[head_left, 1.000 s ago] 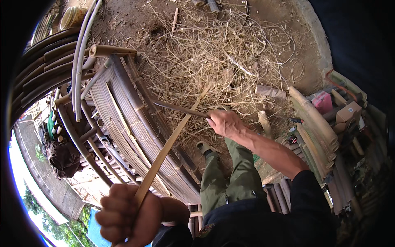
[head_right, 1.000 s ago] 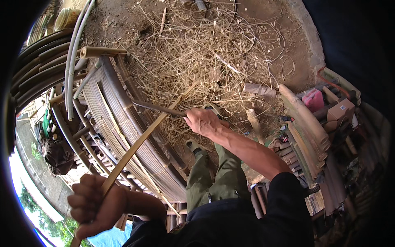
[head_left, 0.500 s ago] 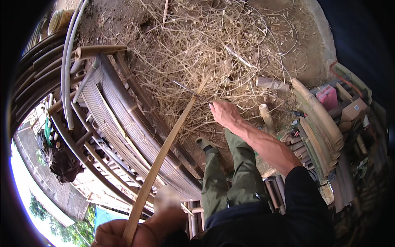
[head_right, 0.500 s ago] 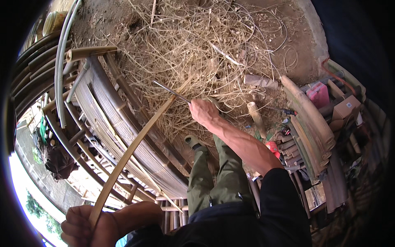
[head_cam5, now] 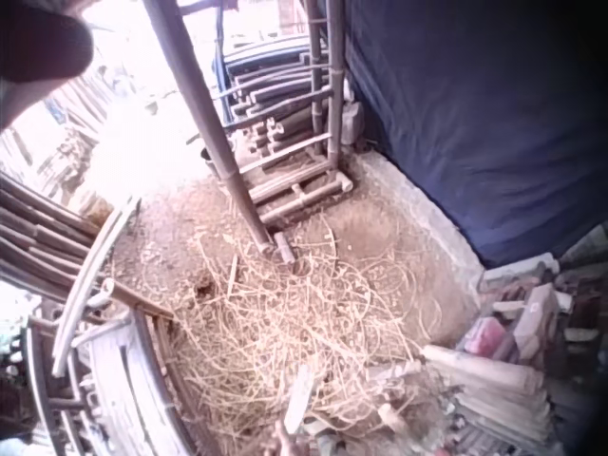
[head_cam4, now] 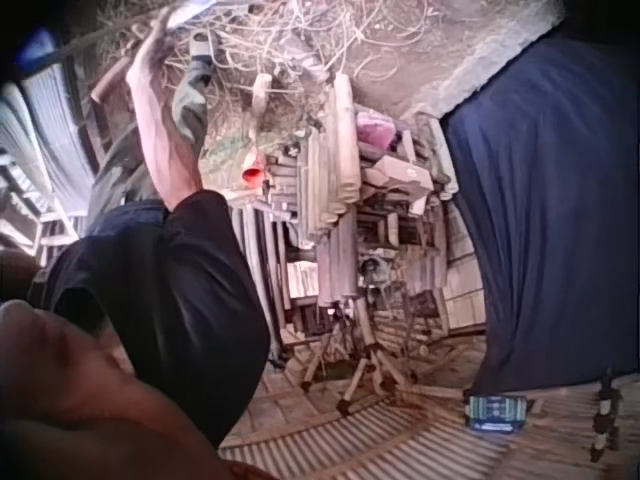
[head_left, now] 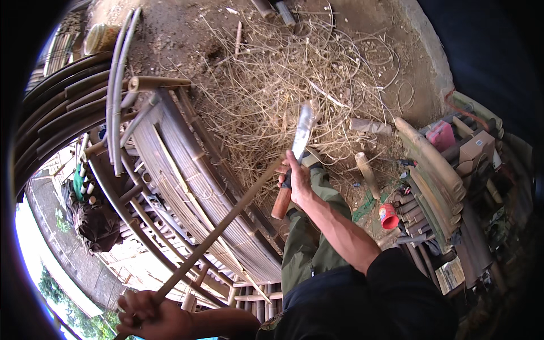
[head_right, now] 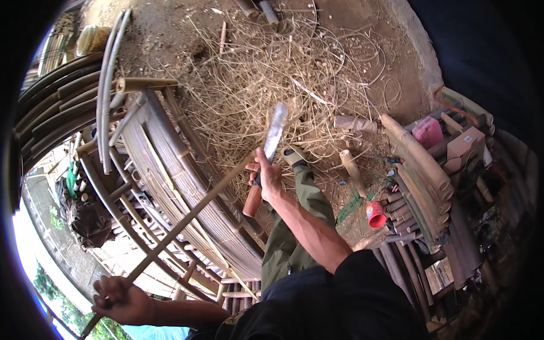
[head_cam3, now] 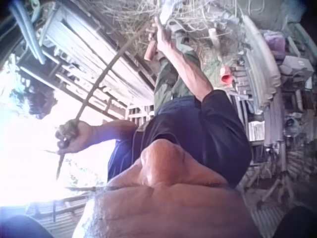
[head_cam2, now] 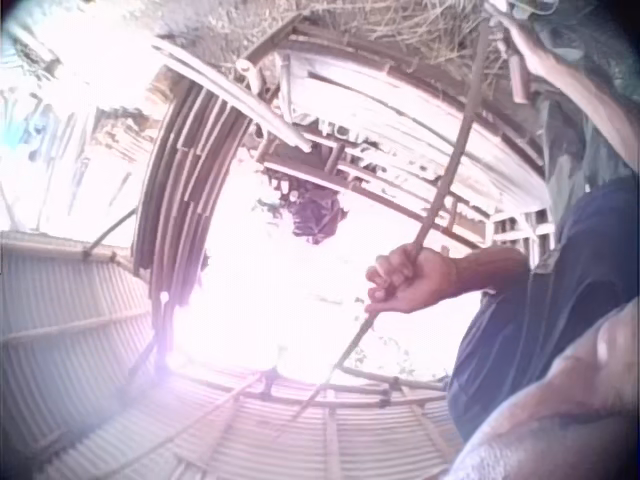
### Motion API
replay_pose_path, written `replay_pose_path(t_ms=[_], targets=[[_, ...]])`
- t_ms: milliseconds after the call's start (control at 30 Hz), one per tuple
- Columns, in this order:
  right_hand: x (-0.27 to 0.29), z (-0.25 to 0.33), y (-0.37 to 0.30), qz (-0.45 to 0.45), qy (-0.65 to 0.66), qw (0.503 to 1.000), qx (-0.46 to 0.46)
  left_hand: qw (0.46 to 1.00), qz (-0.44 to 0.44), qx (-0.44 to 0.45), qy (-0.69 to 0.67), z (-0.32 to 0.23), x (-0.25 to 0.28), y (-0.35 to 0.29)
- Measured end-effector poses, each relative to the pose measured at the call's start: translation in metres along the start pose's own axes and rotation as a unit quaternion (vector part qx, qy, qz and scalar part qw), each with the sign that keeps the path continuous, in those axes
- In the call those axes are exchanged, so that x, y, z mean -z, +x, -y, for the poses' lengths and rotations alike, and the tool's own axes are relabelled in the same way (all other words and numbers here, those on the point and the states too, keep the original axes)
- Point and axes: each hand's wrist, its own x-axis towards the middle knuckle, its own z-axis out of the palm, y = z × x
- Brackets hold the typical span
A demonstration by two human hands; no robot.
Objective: The person uses a large knife to split bamboo poles into thin strips. They repeatedly strike the bamboo against a wooden frame to separate the layers, then place the finished strips on a nearby rack.
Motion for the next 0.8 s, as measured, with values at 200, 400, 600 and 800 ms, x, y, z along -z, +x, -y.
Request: replay_pose_path(t_ms=[200,400,600,800], targets=[[-0.035,0.003,-0.067,0.057,0.071,0.989,0.115,0.975,-0.168,0.064,0.129,-0.085,0.138,-0.046],[-0.053,-0.015,-0.143,0.13,-0.058,0.975,0.169,0.748,0.277,0.35,0.49,-0.145,0.19,-0.154],[-0.074,-0.064,-0.252,0.215,-0.214,0.916,0.262,0.734,0.424,0.319,0.424,-0.092,0.23,-0.106],[-0.063,-0.073,-0.324,0.113,-0.573,0.428,0.69,0.807,0.31,0.481,0.147,-0.133,0.276,-0.116]])
